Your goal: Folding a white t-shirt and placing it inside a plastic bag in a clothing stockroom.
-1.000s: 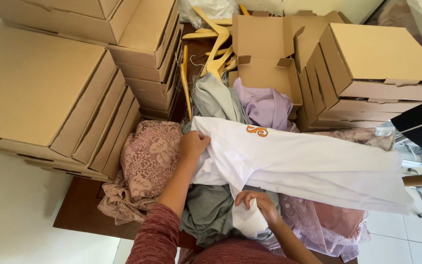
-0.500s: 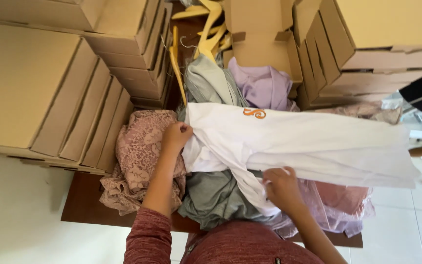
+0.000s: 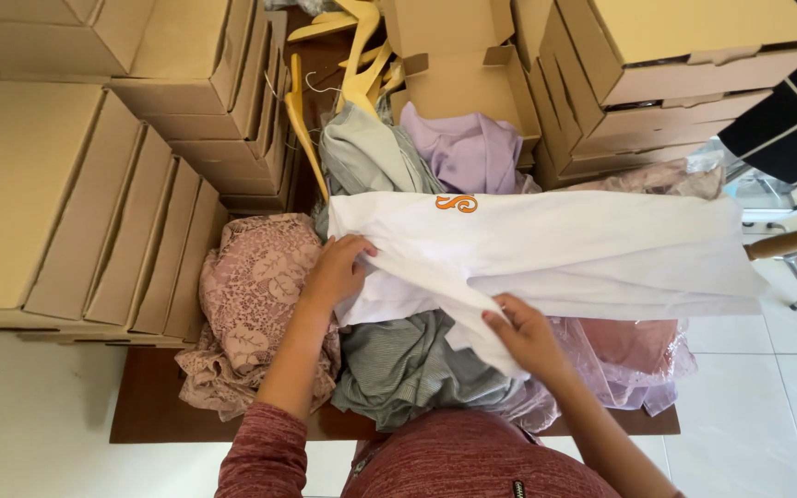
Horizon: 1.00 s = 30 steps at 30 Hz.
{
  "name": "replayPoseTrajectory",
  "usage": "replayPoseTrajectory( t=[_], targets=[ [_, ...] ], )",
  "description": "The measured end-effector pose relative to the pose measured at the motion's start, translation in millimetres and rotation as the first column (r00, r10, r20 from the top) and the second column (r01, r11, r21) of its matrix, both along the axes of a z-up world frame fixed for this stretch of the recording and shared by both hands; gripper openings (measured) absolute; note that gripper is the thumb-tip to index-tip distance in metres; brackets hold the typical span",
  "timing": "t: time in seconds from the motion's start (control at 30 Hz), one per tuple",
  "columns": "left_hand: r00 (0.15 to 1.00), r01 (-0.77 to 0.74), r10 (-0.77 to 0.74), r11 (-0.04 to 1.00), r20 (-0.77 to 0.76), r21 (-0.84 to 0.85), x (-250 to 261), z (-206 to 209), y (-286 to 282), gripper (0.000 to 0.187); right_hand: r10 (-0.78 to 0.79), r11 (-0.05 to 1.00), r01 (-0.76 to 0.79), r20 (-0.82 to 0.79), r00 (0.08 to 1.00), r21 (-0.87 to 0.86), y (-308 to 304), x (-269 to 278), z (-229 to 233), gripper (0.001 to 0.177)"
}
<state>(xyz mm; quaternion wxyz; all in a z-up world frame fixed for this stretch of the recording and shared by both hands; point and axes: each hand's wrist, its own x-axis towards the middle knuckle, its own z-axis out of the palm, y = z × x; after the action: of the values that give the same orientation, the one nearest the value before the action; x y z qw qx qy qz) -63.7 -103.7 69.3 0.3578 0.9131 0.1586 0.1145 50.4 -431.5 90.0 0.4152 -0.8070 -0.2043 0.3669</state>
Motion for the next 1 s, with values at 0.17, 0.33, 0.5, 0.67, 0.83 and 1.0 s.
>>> replayPoseTrajectory(
  t=[0.17, 0.33, 0.5, 0.67, 0.83, 1.0],
  targets=[
    [0.998, 0.050, -0.050, 0.999, 0.029, -0.009, 2.0, -2.6, 11.4, 0.016, 0.025, 0.975, 0.023, -0.209, 0.978, 0.223, -9.9, 27.2, 40.3, 0.027],
    [0.997, -0.071, 0.067, 0.989, -0.036, -0.132, -3.6, -0.7, 30.3, 0.008, 0.341, 0.912, -0.275, 0.189, 0.921, -0.305, -35.6, 35.2, 85.4, 0.039],
    [0.995, -0.025, 0.027, 0.999, 0.099, -0.023, -7.5, 7.0, 40.5, 0.009, 0.306, 0.858, -0.139, 0.272, 0.912, -0.495, -67.6, 53.4, 119.4, 0.044],
    [0.994, -0.032, 0.014, 0.986, 0.111, 0.162, -1.7, 7.9, 42.0, 0.008, 0.238, 0.834, 0.119, 0.547, 0.803, -0.538, -102.3, 68.3, 85.4, 0.041],
    [0.985, -0.135, 0.118, 0.980, 0.122, 0.144, 2.7, 3.6, 40.1, 0.009, 0.176, 0.959, 0.116, 0.862, 0.475, -0.260, -121.2, 72.5, 57.9, 0.060],
    [0.986, -0.143, 0.128, 0.977, 0.105, 0.158, 5.5, -10.4, 43.6, 0.011, 0.171, 0.962, 0.111, 0.871, 0.460, -0.248, -155.5, 76.9, 21.6, 0.054]
  ],
)
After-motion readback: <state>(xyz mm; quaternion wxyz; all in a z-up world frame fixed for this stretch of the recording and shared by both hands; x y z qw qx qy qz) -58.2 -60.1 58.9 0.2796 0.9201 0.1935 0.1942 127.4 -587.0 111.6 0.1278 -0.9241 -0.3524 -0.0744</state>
